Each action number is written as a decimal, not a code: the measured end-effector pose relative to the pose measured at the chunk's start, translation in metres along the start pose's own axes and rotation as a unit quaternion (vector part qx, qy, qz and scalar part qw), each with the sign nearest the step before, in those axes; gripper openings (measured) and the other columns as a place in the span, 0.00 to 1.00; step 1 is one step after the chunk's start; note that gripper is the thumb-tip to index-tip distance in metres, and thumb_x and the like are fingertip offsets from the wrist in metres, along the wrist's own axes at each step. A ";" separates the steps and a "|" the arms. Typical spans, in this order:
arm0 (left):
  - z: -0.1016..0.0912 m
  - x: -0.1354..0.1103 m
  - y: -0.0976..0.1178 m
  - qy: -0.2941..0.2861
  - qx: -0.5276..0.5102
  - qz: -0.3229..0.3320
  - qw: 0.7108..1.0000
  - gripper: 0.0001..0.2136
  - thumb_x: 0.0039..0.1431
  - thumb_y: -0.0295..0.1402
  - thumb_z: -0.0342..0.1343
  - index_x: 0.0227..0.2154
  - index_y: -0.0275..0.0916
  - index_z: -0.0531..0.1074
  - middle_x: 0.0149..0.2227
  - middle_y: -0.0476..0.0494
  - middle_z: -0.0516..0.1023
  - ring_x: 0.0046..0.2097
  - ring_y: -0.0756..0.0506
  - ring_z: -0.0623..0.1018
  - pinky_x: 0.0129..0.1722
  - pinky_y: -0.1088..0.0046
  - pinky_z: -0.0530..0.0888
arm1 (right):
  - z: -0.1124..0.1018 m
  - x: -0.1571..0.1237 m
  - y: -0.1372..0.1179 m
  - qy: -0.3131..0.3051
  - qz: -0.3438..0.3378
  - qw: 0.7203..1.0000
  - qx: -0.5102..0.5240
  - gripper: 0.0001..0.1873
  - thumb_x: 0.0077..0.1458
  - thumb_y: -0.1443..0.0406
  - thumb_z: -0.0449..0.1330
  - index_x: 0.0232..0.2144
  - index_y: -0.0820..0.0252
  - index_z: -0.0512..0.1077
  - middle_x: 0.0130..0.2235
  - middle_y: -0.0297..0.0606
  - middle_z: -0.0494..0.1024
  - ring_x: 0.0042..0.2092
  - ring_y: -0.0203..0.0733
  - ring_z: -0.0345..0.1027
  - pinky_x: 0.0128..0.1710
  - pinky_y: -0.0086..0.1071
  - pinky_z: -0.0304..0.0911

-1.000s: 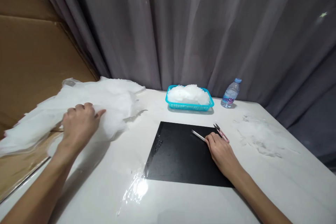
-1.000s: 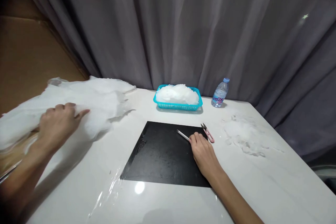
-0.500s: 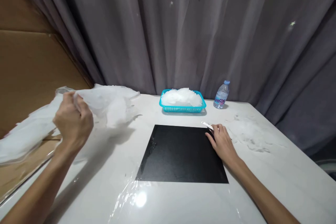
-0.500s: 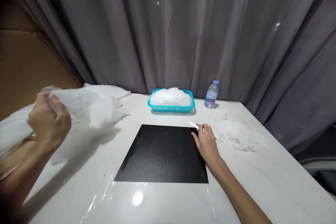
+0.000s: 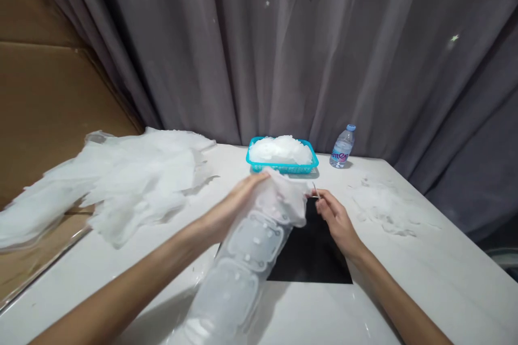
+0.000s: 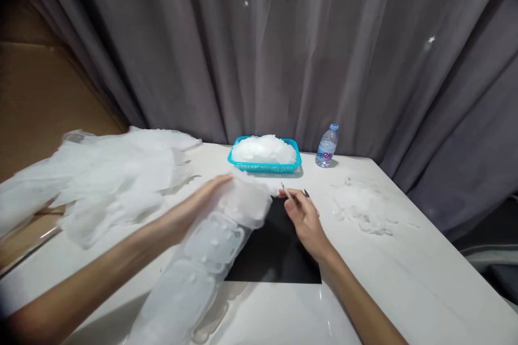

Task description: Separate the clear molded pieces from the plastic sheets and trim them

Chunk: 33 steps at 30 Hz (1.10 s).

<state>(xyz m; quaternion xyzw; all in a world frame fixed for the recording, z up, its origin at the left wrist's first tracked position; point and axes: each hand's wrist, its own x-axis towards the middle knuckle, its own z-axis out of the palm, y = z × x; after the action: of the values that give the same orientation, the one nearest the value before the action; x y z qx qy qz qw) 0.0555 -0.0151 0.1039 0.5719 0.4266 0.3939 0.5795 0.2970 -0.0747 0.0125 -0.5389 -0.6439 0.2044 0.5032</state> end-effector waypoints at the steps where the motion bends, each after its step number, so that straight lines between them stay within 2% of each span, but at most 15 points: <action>1: 0.009 0.000 -0.011 -0.025 -0.008 -0.043 0.999 0.22 0.57 0.54 0.63 0.32 0.40 0.66 0.30 0.50 0.69 0.33 0.46 0.71 0.32 0.71 0.69 | 0.004 -0.004 -0.010 -0.029 0.014 0.996 0.086 0.26 0.70 0.44 0.49 0.54 0.55 0.71 0.45 0.42 0.78 0.43 0.45 0.74 0.46 0.36 0.71; 3: 0.020 0.005 -0.033 -0.017 0.032 -0.030 0.999 0.25 0.54 0.53 0.67 0.29 0.42 0.57 0.29 0.55 0.60 0.31 0.49 0.64 0.31 0.74 0.64 | 0.013 -0.011 -0.021 -0.076 0.050 0.976 0.199 0.27 0.64 0.44 0.60 0.55 0.54 0.71 0.47 0.40 0.79 0.45 0.46 0.74 0.48 0.35 0.70; 4: 0.021 0.008 -0.042 -0.002 0.066 0.002 0.998 0.27 0.52 0.51 0.69 0.29 0.43 0.55 0.29 0.56 0.56 0.31 0.50 0.61 0.31 0.75 0.62 | 0.017 -0.012 -0.022 -0.085 0.067 0.969 0.223 0.27 0.61 0.46 0.64 0.54 0.53 0.71 0.47 0.39 0.79 0.46 0.46 0.74 0.48 0.35 0.70; 6: 0.017 0.016 -0.055 0.002 0.105 0.044 0.994 0.28 0.50 0.48 0.71 0.29 0.43 0.53 0.29 0.57 0.53 0.31 0.50 0.58 0.31 0.75 0.59 | 0.022 -0.012 -0.018 -0.075 0.094 0.968 0.222 0.23 0.60 0.50 0.67 0.51 0.55 0.73 0.45 0.38 0.79 0.44 0.44 0.73 0.46 0.33 0.68; 8: 0.007 0.023 -0.059 -0.045 0.109 0.041 0.992 0.29 0.51 0.48 0.72 0.29 0.43 0.53 0.29 0.57 0.54 0.31 0.50 0.57 0.31 0.75 0.58 | 0.022 -0.008 -0.012 -0.038 0.102 0.974 0.197 0.18 0.62 0.52 0.65 0.46 0.57 0.75 0.42 0.37 0.79 0.42 0.44 0.72 0.45 0.33 0.67; 10: -0.007 0.026 -0.056 -0.131 0.089 0.001 0.987 0.26 0.55 0.51 0.69 0.30 0.42 0.57 0.29 0.56 0.58 0.31 0.50 0.60 0.31 0.75 0.59 | 0.019 -0.002 -0.008 -0.006 0.098 0.979 0.180 0.15 0.63 0.53 0.64 0.42 0.59 0.77 0.39 0.37 0.79 0.42 0.44 0.71 0.44 0.33 0.65; 12: -0.019 0.027 -0.048 -0.202 0.050 -0.059 0.976 0.23 0.59 0.57 0.63 0.36 0.42 0.65 0.31 0.54 0.65 0.32 0.49 0.65 0.32 0.74 0.63 | 0.013 0.003 -0.008 0.012 0.093 0.980 0.176 0.14 0.63 0.54 0.64 0.39 0.59 0.78 0.38 0.37 0.78 0.41 0.44 0.69 0.42 0.33 0.64; 15: -0.029 0.028 -0.040 -0.230 0.012 -0.123 0.965 0.26 0.59 0.59 0.61 0.46 0.42 0.71 0.37 0.48 0.73 0.34 0.47 0.72 0.32 0.73 0.68 | 0.007 0.008 -0.011 0.032 0.083 0.982 0.166 0.13 0.64 0.54 0.63 0.36 0.58 0.77 0.36 0.35 0.76 0.39 0.42 0.67 0.39 0.31 0.62; 19: -0.026 0.028 -0.042 -0.278 0.024 -0.201 0.939 0.23 0.55 0.53 0.69 0.36 0.35 0.77 0.29 0.48 0.74 0.28 0.50 0.71 0.25 0.77 0.65 | 0.004 0.009 -0.015 0.037 0.086 0.982 0.163 0.14 0.63 0.55 0.65 0.30 0.58 0.74 0.31 0.32 0.72 0.35 0.39 0.63 0.37 0.31 0.60; 21: -0.022 0.023 -0.043 -0.296 -0.004 -0.204 0.933 0.20 0.54 0.49 0.71 0.36 0.34 0.78 0.28 0.49 0.76 0.27 0.51 0.72 0.25 0.78 0.66 | 0.000 0.008 -0.021 0.020 0.115 0.972 0.202 0.14 0.60 0.54 0.67 0.30 0.58 0.75 0.31 0.32 0.73 0.34 0.39 0.64 0.37 0.31 0.61; 24: -0.021 0.007 -0.034 -0.298 -0.071 -0.172 0.936 0.24 0.53 0.43 0.73 0.51 0.40 0.76 0.35 0.47 0.82 0.32 0.48 0.80 0.30 0.76 0.75 | -0.014 0.004 -0.041 0.008 0.190 0.937 0.292 0.15 0.55 0.53 0.70 0.32 0.59 0.78 0.31 0.33 0.75 0.32 0.38 0.65 0.33 0.30 0.62; 26: -0.021 -0.005 -0.024 -0.312 -0.096 -0.180 0.928 0.29 0.54 0.43 0.72 0.57 0.43 0.73 0.37 0.45 0.84 0.33 0.44 0.83 0.31 0.72 0.78 | -0.026 0.004 -0.054 0.012 0.225 0.921 0.319 0.15 0.53 0.53 0.71 0.33 0.59 0.78 0.30 0.34 0.75 0.31 0.37 0.65 0.30 0.29 0.62; 29: -0.021 -0.013 -0.018 -0.307 -0.103 -0.214 0.922 0.28 0.57 0.46 0.69 0.58 0.43 0.73 0.39 0.40 0.85 0.36 0.38 0.86 0.31 0.66 0.80 | -0.035 0.011 -0.055 -0.014 0.232 0.936 0.263 0.16 0.55 0.52 0.68 0.36 0.59 0.78 0.31 0.37 0.76 0.31 0.40 0.67 0.28 0.30 0.61; 31: -0.021 -0.009 -0.027 -0.267 -0.084 -0.231 0.932 0.29 0.57 0.48 0.69 0.59 0.46 0.72 0.41 0.40 0.86 0.38 0.37 0.86 0.32 0.66 0.80 | -0.030 0.019 -0.037 -0.045 0.200 0.965 0.162 0.18 0.57 0.50 0.64 0.35 0.59 0.78 0.30 0.37 0.77 0.31 0.42 0.69 0.30 0.32 0.63; 33: -0.023 0.000 -0.044 -0.239 -0.043 -0.230 0.943 0.32 0.58 0.51 0.67 0.63 0.48 0.67 0.40 0.41 0.85 0.37 0.37 0.86 0.32 0.66 0.79 | -0.019 0.026 -0.011 -0.066 0.132 0.989 0.026 0.21 0.60 0.49 0.59 0.27 0.59 0.75 0.28 0.38 0.77 0.31 0.43 0.70 0.33 0.35 0.65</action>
<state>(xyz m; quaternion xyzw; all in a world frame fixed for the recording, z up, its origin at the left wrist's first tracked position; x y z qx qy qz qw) 0.0326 -0.0092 0.0603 0.5102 0.3781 0.1198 0.7631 0.3099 -0.0607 0.0402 -0.5913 -0.5933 0.3204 0.4424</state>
